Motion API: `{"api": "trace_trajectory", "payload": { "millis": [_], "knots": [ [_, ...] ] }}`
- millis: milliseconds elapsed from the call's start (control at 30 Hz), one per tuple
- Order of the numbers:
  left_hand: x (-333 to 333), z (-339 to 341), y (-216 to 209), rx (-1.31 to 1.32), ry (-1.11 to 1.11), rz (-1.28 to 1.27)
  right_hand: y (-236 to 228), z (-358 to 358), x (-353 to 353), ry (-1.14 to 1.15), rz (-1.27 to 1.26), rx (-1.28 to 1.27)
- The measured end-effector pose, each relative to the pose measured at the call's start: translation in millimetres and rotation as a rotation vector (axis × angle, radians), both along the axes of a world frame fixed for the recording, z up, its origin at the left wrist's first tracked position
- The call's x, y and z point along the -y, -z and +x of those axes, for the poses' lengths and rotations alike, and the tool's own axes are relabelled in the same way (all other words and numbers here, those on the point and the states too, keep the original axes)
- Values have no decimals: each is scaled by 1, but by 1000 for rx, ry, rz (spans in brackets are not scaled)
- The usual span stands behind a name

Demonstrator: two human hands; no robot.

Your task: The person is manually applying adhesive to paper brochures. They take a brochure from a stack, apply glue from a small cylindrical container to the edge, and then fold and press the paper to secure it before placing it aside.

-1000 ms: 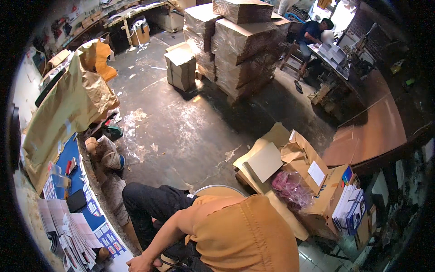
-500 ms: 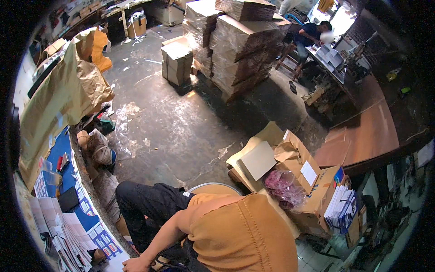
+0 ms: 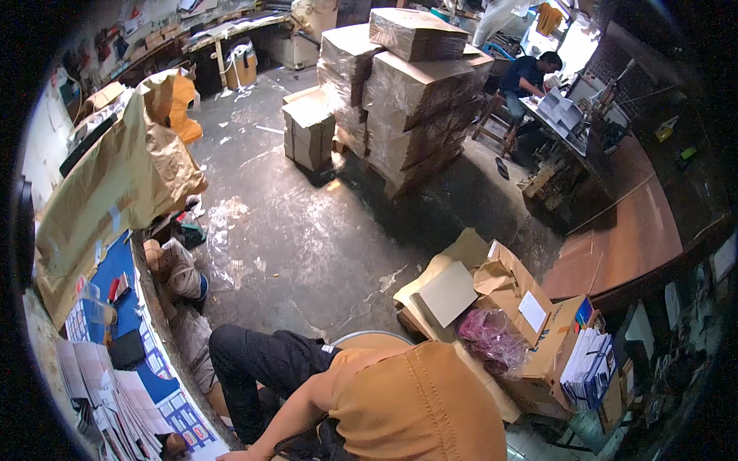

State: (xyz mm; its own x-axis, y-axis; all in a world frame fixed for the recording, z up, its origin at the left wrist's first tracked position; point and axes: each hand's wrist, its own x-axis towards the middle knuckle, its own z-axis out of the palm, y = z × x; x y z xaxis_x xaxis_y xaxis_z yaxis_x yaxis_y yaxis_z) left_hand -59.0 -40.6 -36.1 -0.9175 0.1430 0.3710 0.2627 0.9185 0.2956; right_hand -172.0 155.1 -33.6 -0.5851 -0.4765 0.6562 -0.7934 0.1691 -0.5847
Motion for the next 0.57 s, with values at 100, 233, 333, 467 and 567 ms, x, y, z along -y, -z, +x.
{"api": "trace_trajectory", "payload": {
  "millis": [100,233,333,467,567],
  "knots": [
    [14,11,-4,39,-157,-86,17,-7,-6,31,266,94],
    [-26,28,-37,-70,-192,-234,-8,11,-21,59,230,142],
    [-33,23,-19,92,-456,-172,-17,13,-36,32,213,196],
    [-38,22,-30,137,-392,-3,-9,-1,-33,-113,152,316],
    [-43,12,-38,180,-478,-161,-15,21,-13,-330,270,502]
  ]
}}
